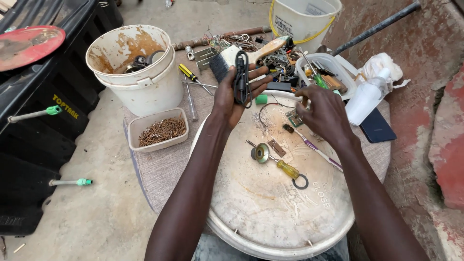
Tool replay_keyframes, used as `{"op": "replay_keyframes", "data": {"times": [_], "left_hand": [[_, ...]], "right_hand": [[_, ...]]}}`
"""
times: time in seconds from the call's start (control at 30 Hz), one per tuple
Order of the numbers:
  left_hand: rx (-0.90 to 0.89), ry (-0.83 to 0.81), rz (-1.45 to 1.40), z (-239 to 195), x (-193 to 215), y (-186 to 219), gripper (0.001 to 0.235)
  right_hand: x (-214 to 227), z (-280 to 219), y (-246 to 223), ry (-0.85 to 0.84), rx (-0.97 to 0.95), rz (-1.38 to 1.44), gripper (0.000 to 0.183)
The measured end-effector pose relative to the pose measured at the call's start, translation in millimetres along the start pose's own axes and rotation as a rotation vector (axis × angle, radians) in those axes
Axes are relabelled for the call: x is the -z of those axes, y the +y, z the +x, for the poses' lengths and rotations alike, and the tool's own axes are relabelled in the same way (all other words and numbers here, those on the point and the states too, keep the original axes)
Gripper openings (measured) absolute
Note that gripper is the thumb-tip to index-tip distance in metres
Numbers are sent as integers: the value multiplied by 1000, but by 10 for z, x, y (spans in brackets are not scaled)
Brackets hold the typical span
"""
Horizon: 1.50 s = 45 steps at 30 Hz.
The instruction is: Untangling and sorting various electrical wires and electronic components on a makeshift workspace.
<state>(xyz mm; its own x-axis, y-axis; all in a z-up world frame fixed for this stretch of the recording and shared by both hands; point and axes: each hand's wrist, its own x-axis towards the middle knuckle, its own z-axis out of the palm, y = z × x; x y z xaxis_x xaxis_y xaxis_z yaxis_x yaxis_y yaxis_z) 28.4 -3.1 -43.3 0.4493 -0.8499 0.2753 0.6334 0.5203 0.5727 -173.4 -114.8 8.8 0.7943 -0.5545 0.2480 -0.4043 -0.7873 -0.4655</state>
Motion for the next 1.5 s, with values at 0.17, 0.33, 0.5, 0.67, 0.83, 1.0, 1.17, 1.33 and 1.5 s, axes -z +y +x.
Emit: {"op": "replay_keyframes", "data": {"times": [0.17, 0.33, 0.5, 0.67, 0.83, 1.0, 1.17, 1.33, 1.5], "left_hand": [[-16, -89, 100, -131, -257, -37, 43], [-59, -24, 263, -300, -364, -21, 36], [-35, 240, 337, -357, -296, 4, 33], [-71, 372, 416, -495, -313, 84, 31], [-164, 386, 620, -687, -445, 221, 26], [-212, 231, 1116, -976, -820, 556, 30], [-344, 278, 1841, -1184, -835, 763, 11], [-371, 324, 1723, -1382, -958, 904, 17], [-447, 519, 1238, -1452, -751, 1100, 29]], "right_hand": [[15, 7, -615, -143, 84, 701, 40], [-260, 65, -501, -219, 147, 941, 40], [48, -107, -637, -325, 40, 976, 37], [75, -184, -454, -236, 85, 917, 31], [191, -275, -232, -91, 72, 966, 27], [304, -378, -106, 33, 139, 867, 20], [335, -546, 39, 181, 149, 854, 19], [289, -582, 92, 238, 56, 1000, 19], [243, -498, 235, 288, -141, 1171, 24]]}}
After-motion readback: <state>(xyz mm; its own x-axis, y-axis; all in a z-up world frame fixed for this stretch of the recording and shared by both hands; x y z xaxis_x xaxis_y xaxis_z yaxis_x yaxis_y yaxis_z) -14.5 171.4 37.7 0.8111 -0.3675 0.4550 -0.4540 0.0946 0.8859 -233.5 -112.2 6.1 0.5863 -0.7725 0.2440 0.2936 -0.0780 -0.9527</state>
